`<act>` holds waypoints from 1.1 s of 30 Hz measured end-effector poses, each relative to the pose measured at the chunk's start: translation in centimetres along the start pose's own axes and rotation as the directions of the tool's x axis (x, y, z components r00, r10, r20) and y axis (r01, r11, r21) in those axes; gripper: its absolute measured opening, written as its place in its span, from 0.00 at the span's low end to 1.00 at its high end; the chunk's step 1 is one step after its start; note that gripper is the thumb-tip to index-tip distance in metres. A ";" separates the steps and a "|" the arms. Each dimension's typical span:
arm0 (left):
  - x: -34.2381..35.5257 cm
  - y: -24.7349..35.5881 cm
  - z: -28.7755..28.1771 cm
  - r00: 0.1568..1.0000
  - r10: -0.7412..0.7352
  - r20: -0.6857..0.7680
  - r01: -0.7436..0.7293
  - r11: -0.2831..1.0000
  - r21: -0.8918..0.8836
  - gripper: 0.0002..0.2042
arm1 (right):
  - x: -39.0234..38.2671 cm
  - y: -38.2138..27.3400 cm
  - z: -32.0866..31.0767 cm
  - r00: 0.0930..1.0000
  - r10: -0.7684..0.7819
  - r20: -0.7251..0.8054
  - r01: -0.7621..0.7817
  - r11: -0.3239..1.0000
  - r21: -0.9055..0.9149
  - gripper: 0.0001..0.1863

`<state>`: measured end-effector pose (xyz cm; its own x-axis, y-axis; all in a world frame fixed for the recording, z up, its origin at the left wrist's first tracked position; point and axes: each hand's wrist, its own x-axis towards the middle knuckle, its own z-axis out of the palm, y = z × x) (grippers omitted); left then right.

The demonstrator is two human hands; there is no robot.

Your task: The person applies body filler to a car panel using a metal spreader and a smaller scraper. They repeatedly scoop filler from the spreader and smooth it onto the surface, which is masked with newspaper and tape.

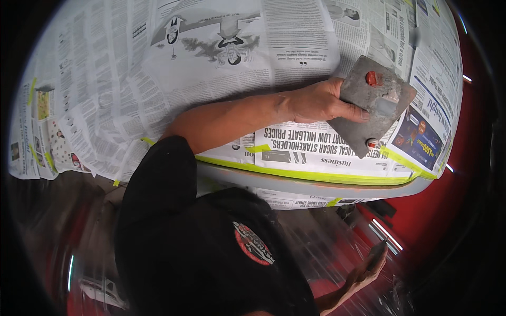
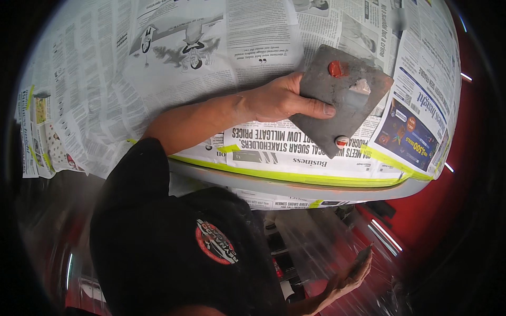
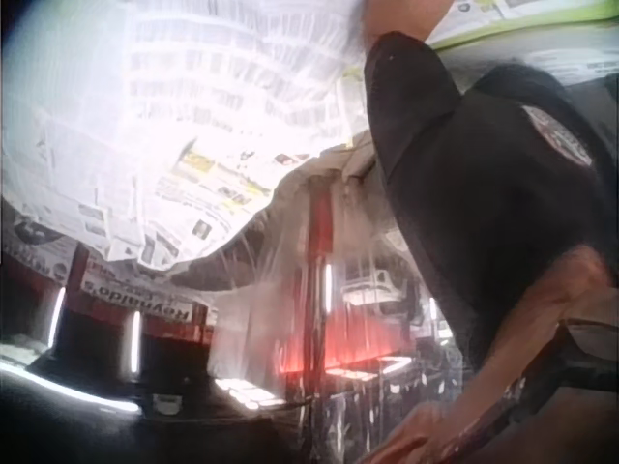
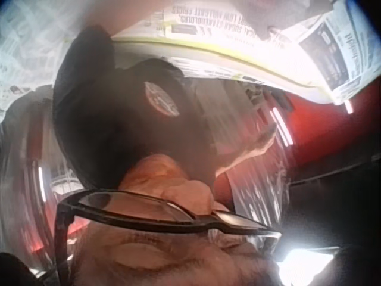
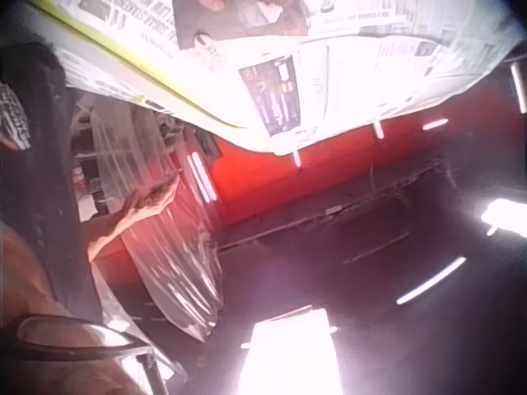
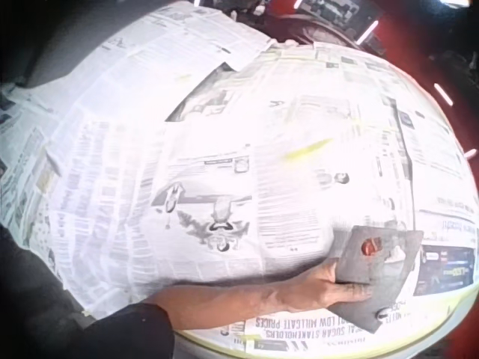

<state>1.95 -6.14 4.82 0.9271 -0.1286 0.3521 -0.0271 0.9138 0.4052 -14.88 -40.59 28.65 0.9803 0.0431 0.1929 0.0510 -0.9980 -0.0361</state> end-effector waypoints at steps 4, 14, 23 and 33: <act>-0.6 0.7 -0.2 1.000 -0.001 0.009 0.002 0.999 -0.043 0.18 | 1.6 -2.6 0.7 0.999 -0.015 0.045 0.024 0.976 -0.214 0.22; -0.4 0.0 -1.0 0.996 -0.049 0.068 0.054 0.996 -0.073 0.19 | 2.7 -5.1 2.6 0.999 -0.026 0.048 0.038 0.960 -0.277 0.21; -1.0 0.8 -1.0 0.993 -0.093 0.076 0.080 0.983 0.163 0.19 | 2.9 -4.6 2.7 0.996 -0.085 0.023 0.088 0.979 -0.185 0.21; -1.1 0.9 3.3 0.979 -0.184 -0.086 0.202 0.918 0.340 0.22 | 3.7 -5.0 3.5 0.905 -0.405 -0.129 0.401 0.914 -0.061 0.26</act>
<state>-0.30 -6.42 7.59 0.9451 -0.2603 0.1975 0.0353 0.6823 0.7302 -10.86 -35.27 26.06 0.8419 0.4375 0.3159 0.4277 -0.8979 0.1039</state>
